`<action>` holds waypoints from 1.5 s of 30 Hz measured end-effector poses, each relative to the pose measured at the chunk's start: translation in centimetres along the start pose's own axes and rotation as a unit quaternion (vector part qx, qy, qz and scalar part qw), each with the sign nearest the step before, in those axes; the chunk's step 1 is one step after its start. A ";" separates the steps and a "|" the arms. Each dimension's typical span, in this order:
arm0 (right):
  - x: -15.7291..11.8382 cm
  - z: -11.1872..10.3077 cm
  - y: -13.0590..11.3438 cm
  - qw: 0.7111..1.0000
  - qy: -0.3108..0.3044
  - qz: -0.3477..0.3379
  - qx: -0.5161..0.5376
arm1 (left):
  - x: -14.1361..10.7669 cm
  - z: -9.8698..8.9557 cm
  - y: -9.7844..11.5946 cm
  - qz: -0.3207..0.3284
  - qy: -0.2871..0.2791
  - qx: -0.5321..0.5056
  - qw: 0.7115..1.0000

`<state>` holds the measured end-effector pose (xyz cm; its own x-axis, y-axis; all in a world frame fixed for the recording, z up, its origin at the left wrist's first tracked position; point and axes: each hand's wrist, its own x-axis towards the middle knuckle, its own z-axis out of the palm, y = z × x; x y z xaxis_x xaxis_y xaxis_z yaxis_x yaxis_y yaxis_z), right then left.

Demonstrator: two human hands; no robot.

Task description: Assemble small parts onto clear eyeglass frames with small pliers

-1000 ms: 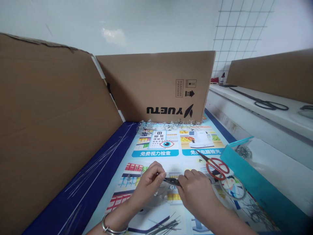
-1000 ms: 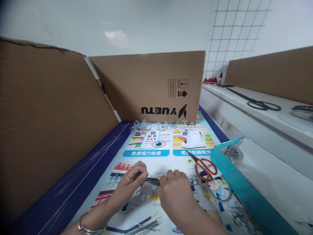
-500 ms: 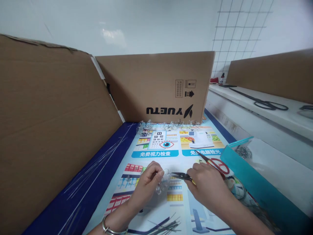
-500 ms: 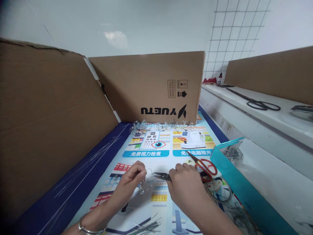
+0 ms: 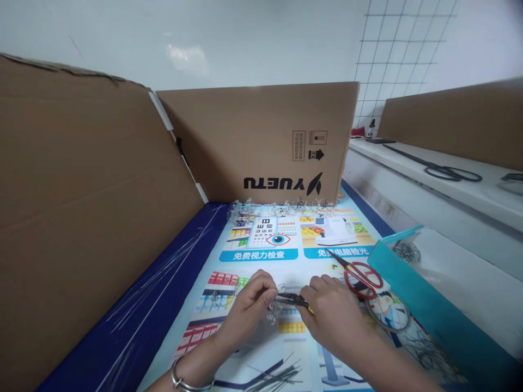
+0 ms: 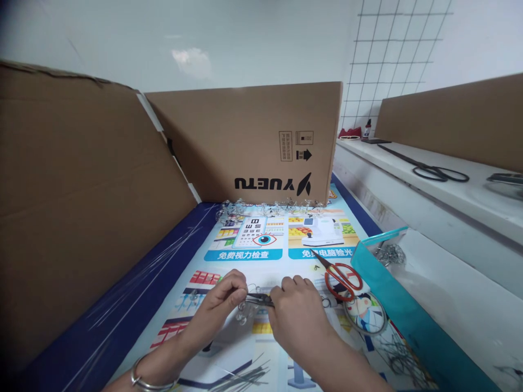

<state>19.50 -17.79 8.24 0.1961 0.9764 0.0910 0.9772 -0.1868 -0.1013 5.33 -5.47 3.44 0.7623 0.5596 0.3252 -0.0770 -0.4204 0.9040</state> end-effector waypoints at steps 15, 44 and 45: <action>-0.1 0.5 -0.2 1.000 0.017 -0.021 0.015 | 0.2 -0.2 -0.5 -0.032 -0.038 -0.048 0.998; -0.4 0.0 -0.3 0.999 -0.038 -0.010 0.013 | 0.4 -0.2 0.6 -0.054 -0.071 0.028 0.996; -0.4 0.0 -0.3 0.999 -0.036 -0.009 0.014 | 0.4 -0.2 0.6 -0.055 -0.071 0.028 0.996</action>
<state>19.13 -18.12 8.20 0.1708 0.9851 0.0212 0.9777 -0.1668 -0.1276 5.44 -5.36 4.19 0.8479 0.4992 0.1786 0.0455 -0.4042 0.9136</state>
